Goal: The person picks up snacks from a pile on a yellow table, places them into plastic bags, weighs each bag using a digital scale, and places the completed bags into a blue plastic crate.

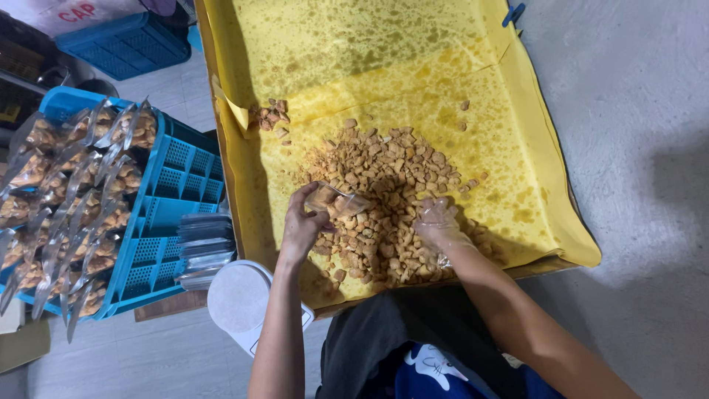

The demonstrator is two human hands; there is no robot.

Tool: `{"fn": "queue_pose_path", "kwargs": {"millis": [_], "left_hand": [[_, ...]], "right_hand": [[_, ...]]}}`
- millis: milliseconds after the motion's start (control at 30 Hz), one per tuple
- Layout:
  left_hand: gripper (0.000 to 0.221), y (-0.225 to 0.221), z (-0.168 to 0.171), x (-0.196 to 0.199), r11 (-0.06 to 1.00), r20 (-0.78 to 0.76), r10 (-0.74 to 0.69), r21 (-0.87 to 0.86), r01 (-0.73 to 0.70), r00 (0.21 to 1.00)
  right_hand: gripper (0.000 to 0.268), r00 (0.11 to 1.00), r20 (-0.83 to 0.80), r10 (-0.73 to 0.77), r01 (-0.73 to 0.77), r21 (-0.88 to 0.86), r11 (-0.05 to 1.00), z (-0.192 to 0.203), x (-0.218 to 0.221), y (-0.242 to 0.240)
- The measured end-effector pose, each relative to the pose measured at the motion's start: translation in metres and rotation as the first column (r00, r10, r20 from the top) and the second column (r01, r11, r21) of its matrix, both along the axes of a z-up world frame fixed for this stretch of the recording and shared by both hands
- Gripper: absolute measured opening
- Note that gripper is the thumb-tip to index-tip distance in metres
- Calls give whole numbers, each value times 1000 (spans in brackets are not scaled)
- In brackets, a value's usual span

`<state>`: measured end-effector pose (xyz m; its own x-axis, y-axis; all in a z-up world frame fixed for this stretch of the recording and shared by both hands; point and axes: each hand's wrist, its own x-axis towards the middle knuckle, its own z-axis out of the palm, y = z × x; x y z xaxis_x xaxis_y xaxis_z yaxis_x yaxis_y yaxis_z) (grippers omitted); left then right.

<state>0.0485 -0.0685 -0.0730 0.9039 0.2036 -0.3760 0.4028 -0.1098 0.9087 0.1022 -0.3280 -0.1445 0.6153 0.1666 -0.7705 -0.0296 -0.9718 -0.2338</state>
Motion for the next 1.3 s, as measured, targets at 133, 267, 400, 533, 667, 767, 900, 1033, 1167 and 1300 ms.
{"fn": "queue_pose_path", "kwargs": {"millis": [133, 267, 400, 533, 667, 767, 900, 1033, 1167, 1300], "left_hand": [[72, -4, 0, 2, 999, 49, -38, 4, 38, 998], [79, -6, 5, 4, 996, 37, -58, -59, 60, 998], [82, -17, 6, 12, 994, 71, -94, -48, 97, 993], [79, -35, 6, 20, 985, 93, -168, -30, 172, 981], [76, -61, 10, 27, 976, 80, -209, -40, 212, 975], [75, -74, 11, 31, 979, 43, -191, -60, 194, 981], [80, -75, -14, 34, 981, 231, -192, 80, 178, 954], [77, -74, -25, 34, 986, 270, -165, 22, 165, 949], [73, -73, -6, 31, 976, 130, -140, -151, 159, 982], [77, -61, -1, 28, 968, 127, -108, -213, 134, 986]], "right_hand": [[71, 963, -58, -264, 271, 178, 946, -33, -4, -11], [57, 750, -392, -533, 660, 503, 558, -76, 21, -40], [33, 539, -804, -251, 796, 584, -162, -76, 46, -42], [29, 756, -623, 202, 622, 586, -519, -20, 63, -10], [45, 681, -732, -7, 572, 538, -619, 51, 52, 31], [42, 633, -763, -135, 562, 572, -597, 72, 48, 50], [42, 871, -400, -286, 250, 861, -442, 69, 49, 50], [34, 905, -168, -391, 71, 965, -252, 66, 46, 48], [37, 882, -198, -428, 140, 977, -162, 67, 54, 51], [48, 886, -388, -256, 325, 911, -256, 55, 72, -24]]}}
